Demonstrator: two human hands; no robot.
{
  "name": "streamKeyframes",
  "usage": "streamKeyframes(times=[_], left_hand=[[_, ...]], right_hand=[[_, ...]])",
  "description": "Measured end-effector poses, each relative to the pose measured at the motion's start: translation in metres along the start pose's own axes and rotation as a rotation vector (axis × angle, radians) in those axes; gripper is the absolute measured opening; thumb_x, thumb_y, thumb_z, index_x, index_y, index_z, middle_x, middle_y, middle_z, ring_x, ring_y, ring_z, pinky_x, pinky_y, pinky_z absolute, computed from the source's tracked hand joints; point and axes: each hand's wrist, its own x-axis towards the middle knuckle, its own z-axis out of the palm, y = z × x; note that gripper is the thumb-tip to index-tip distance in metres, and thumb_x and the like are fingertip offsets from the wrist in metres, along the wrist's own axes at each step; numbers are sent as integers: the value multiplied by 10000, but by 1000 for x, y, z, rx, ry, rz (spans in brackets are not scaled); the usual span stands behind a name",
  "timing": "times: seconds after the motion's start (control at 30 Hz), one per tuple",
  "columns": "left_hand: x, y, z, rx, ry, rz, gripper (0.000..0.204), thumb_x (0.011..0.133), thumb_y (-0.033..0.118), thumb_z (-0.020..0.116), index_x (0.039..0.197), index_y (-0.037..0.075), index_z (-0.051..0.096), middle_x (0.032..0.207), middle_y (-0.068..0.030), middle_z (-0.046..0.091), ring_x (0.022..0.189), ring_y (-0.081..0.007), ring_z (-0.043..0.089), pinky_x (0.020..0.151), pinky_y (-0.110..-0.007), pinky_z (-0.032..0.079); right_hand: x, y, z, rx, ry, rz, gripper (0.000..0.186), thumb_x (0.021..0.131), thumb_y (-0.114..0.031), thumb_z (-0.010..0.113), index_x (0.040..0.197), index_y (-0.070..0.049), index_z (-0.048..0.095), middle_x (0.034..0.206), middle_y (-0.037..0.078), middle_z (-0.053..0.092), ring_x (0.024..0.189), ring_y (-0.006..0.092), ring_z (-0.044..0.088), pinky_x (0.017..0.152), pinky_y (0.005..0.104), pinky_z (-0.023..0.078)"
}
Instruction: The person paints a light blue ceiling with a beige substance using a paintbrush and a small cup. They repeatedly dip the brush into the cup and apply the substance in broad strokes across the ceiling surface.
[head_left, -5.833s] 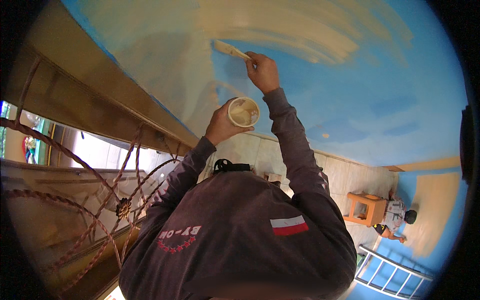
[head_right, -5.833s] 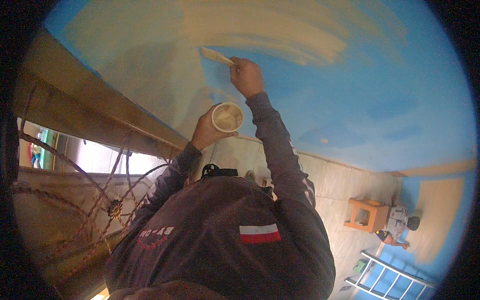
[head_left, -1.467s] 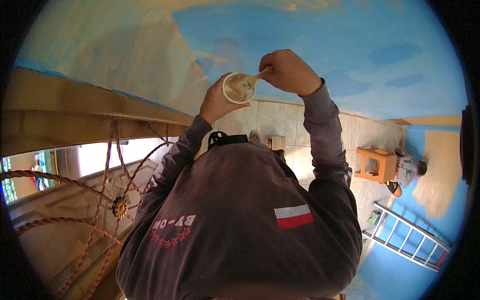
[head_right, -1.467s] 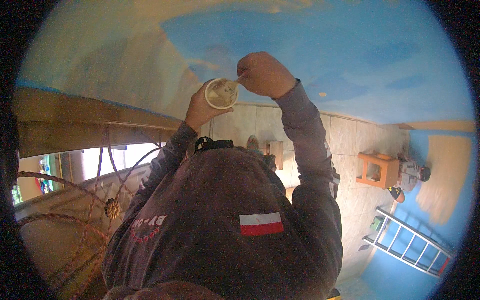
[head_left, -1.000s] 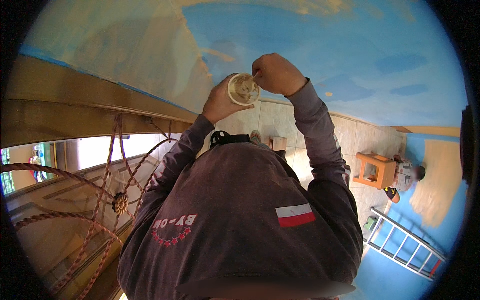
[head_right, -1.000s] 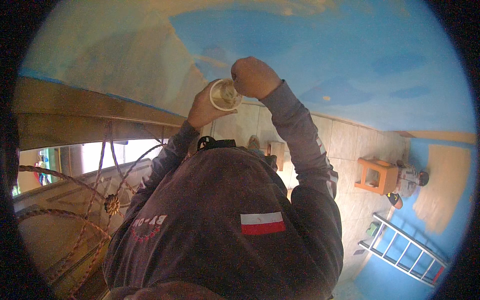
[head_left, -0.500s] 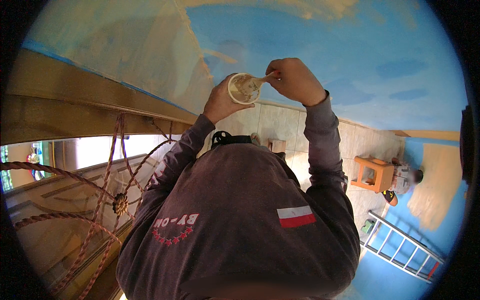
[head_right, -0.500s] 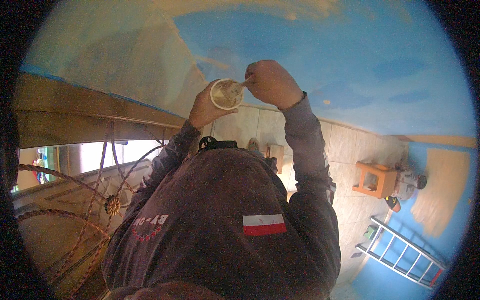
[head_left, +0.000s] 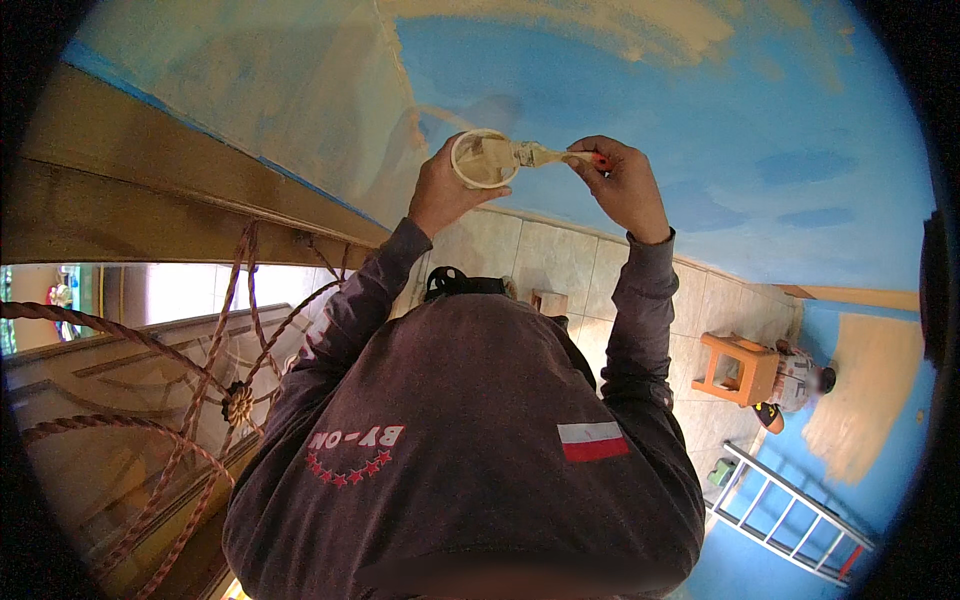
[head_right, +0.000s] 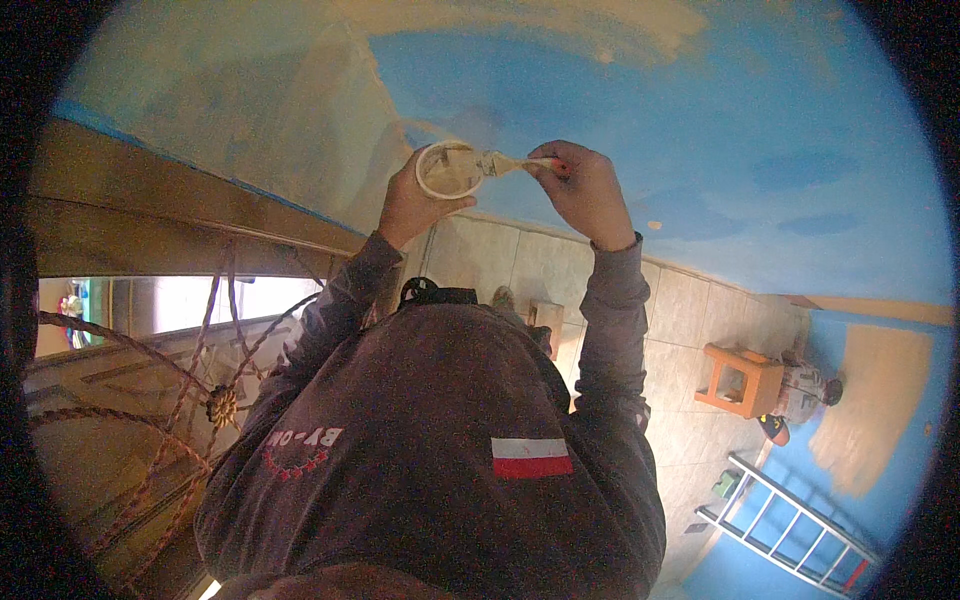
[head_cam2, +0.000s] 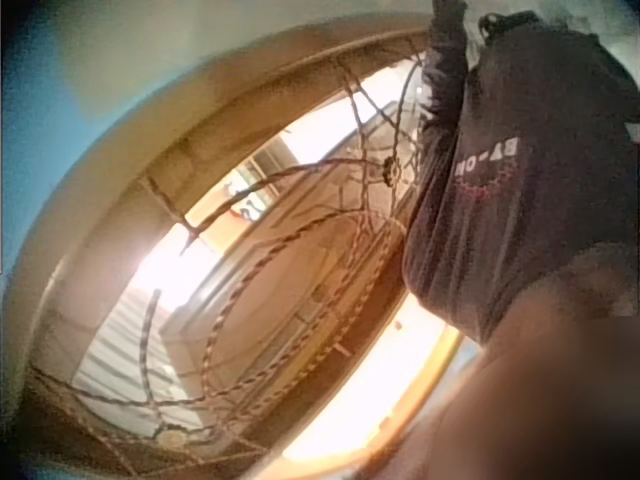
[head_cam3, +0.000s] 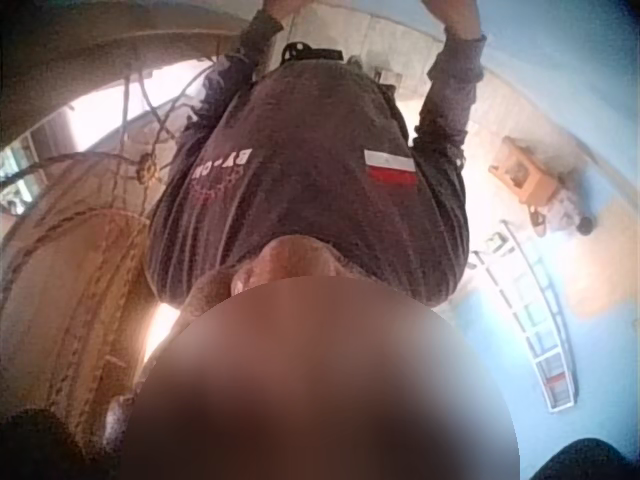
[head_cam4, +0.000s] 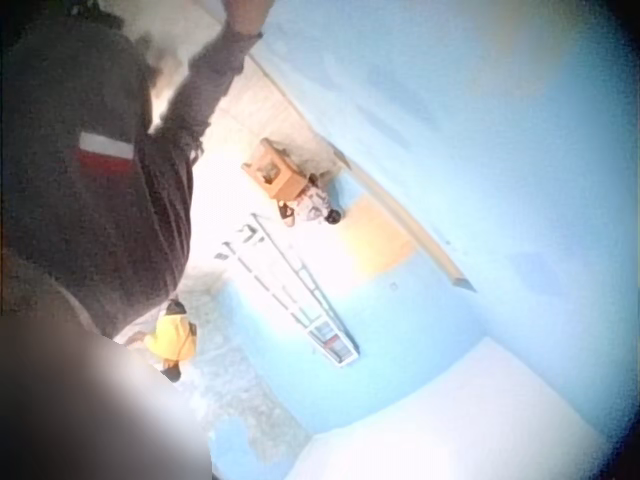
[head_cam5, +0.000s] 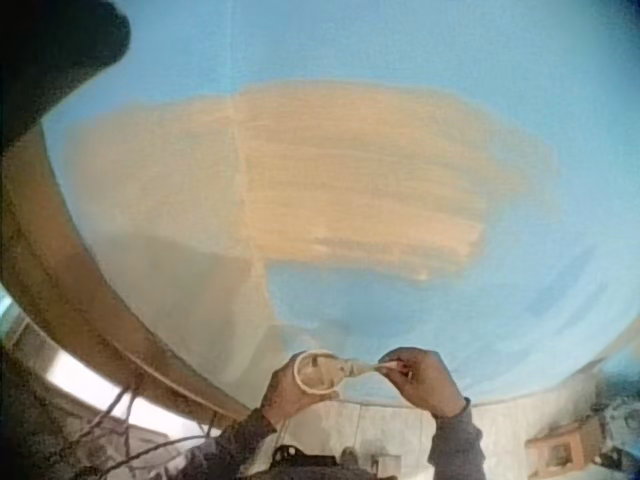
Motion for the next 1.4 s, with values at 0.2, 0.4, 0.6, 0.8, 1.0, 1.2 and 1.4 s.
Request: streamKeyframes(times=[0.2, 0.4, 0.6, 0.8, 1.0, 1.2, 1.4], left_hand=[[8, 3, -4, 45, 48, -34, 798, 652, 310, 972, 1277, 26, 564, 1227, -134, 688, 1125, -254, 685, 955, -377, 571], [19, 8, -7, 45, 81, -4, 793, 657, 311, 971, 1270, 11, 567, 1204, -150, 697, 1101, -255, 695, 939, -373, 580], [23, 14, -15, 64, 75, -70, 772, 664, 308, 968, 1272, 28, 585, 1237, -145, 688, 1144, -252, 676, 983, -388, 549], [21, 6, -14, 99, 79, -49, 798, 658, 321, 970, 1279, 19, 570, 1228, -155, 686, 1124, -263, 685, 954, -392, 569], [19, 4, -12, 42, 67, -39, 807, 658, 323, 969, 1293, 30, 566, 1245, -146, 681, 1139, -256, 678, 972, -392, 561], [19, 4, -12, 76, 70, -50, 792, 663, 308, 967, 1291, 33, 571, 1240, -141, 683, 1147, -248, 675, 975, -386, 557], [21, 5, -12, 77, 67, -14, 794, 663, 308, 967, 1290, 27, 568, 1229, -141, 684, 1136, -252, 678, 966, -386, 556]], right_hand=[[-4, 8, 11, 93, 85, 44, 174, 928, -155, 733, 1045, -26, 739, 896, 133, 740, 766, 187, 692, 701, 325, 547], [-2, 15, 15, 152, 144, 68, 184, 929, -144, 736, 1058, -12, 728, 920, 125, 741, 799, 163, 684, 717, 307, 543], [-1, 20, 15, 172, 165, 21, 185, 931, -138, 732, 1059, -5, 726, 937, 131, 740, 818, 175, 685, 740, 311, 544], [-7, 14, 19, 185, 217, 9, 176, 929, -134, 733, 1055, -11, 731, 943, 133, 736, 803, 174, 673, 726, 317, 541], [-9, 12, 23, 153, 227, -71, 156, 926, -116, 729, 1048, -19, 734, 925, 129, 724, 776, 192, 670, 700, 317, 535], [-14, 4, 22, 90, 240, -90, 151, 920, -105, 729, 1049, -26, 736, 882, 126, 700, 732, 206, 661, 670, 322, 532], [-16, -3, 21, 47, 258, -101, 153, 921, -97, 724, 1059, -31, 735, 874, 119, 693, 708, 196, 655, 624, 317, 520]])
